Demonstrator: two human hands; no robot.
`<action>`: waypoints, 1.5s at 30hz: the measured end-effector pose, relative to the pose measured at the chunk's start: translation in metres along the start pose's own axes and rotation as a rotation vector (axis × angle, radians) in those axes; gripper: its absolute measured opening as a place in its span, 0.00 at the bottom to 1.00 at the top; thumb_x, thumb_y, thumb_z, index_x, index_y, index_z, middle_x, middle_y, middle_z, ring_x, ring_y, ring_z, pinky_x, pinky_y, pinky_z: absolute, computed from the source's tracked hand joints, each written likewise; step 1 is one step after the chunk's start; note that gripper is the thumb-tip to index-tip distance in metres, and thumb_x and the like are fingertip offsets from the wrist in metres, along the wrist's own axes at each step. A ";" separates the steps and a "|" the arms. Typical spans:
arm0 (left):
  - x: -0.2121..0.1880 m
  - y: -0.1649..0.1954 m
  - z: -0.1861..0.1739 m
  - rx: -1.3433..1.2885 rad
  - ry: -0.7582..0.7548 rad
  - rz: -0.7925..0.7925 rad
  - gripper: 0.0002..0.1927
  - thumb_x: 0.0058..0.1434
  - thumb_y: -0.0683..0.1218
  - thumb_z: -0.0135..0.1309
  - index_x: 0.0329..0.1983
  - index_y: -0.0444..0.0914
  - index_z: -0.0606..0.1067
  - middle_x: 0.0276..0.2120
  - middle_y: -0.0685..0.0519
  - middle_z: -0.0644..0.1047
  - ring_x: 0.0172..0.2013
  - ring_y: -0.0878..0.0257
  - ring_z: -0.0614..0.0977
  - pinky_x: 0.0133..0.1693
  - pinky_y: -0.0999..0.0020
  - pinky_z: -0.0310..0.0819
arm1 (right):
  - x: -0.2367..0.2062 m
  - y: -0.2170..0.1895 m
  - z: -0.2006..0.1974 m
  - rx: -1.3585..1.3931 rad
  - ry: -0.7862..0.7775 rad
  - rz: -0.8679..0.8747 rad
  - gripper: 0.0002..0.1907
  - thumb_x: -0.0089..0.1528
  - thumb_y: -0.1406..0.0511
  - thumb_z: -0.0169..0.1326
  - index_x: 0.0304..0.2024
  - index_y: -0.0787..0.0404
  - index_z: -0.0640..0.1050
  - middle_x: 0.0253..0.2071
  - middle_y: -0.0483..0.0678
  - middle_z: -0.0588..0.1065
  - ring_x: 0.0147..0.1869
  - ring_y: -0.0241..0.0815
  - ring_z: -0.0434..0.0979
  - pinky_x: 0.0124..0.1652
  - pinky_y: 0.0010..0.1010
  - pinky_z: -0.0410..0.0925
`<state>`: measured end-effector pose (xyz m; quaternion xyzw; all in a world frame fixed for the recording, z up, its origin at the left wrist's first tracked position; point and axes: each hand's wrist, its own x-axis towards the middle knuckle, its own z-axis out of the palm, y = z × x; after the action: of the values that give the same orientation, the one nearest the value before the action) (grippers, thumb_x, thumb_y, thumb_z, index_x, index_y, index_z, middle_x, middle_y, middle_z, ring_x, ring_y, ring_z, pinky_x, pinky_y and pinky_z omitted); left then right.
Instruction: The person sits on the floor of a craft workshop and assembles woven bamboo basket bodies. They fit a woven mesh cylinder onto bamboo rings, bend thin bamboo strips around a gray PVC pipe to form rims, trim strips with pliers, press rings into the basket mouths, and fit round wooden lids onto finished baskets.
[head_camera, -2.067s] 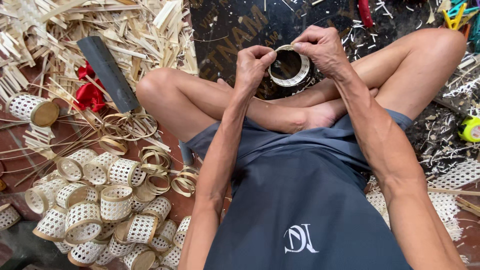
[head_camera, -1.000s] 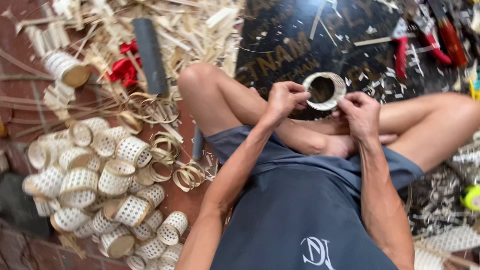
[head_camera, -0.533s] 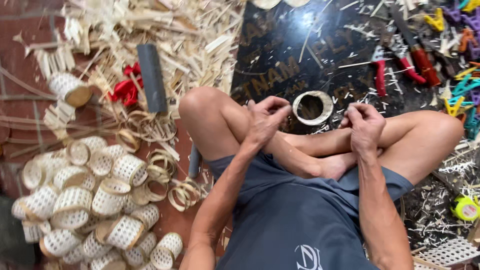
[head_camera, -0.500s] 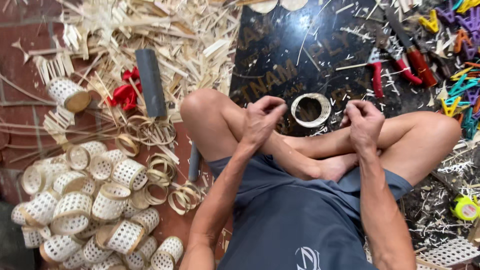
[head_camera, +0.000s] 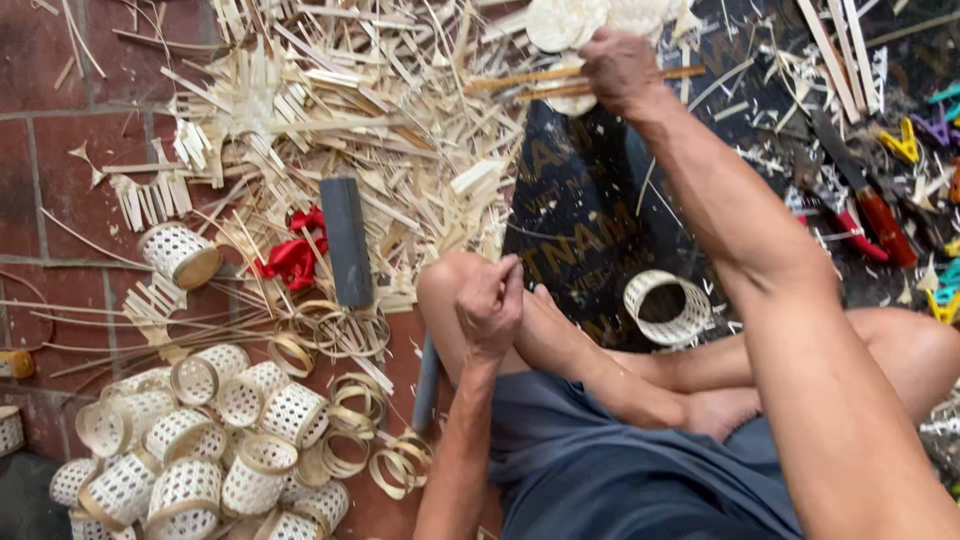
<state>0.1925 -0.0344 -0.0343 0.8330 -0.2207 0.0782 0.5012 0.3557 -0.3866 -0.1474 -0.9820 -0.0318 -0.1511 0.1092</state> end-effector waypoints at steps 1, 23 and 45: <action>0.005 -0.002 0.001 0.000 0.000 0.005 0.07 0.60 0.37 0.63 0.42 0.36 0.80 0.26 0.50 0.77 0.24 0.60 0.76 0.28 0.65 0.70 | 0.011 0.000 0.009 -0.072 -0.082 -0.003 0.10 0.68 0.65 0.55 0.33 0.62 0.80 0.34 0.52 0.75 0.32 0.45 0.76 0.28 0.35 0.73; 0.047 -0.156 -0.114 0.348 0.219 -0.489 0.21 0.60 0.45 0.62 0.54 0.31 0.76 0.44 0.42 0.78 0.42 0.52 0.78 0.43 0.54 0.75 | -0.133 -0.050 -0.096 0.436 -0.549 0.513 0.13 0.61 0.59 0.61 0.45 0.57 0.85 0.34 0.52 0.81 0.36 0.48 0.81 0.40 0.41 0.71; 0.027 -0.041 -0.140 -0.473 -0.042 -0.417 0.31 0.60 0.52 0.68 0.61 0.35 0.72 0.46 0.54 0.80 0.44 0.65 0.81 0.47 0.68 0.78 | -0.243 -0.162 -0.264 1.920 0.553 0.356 0.05 0.72 0.76 0.54 0.40 0.69 0.75 0.39 0.60 0.77 0.35 0.44 0.80 0.40 0.36 0.78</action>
<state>0.2474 0.0960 0.0106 0.7221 -0.0677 -0.0970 0.6816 0.0325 -0.2952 0.0573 -0.4003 0.0334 -0.2652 0.8766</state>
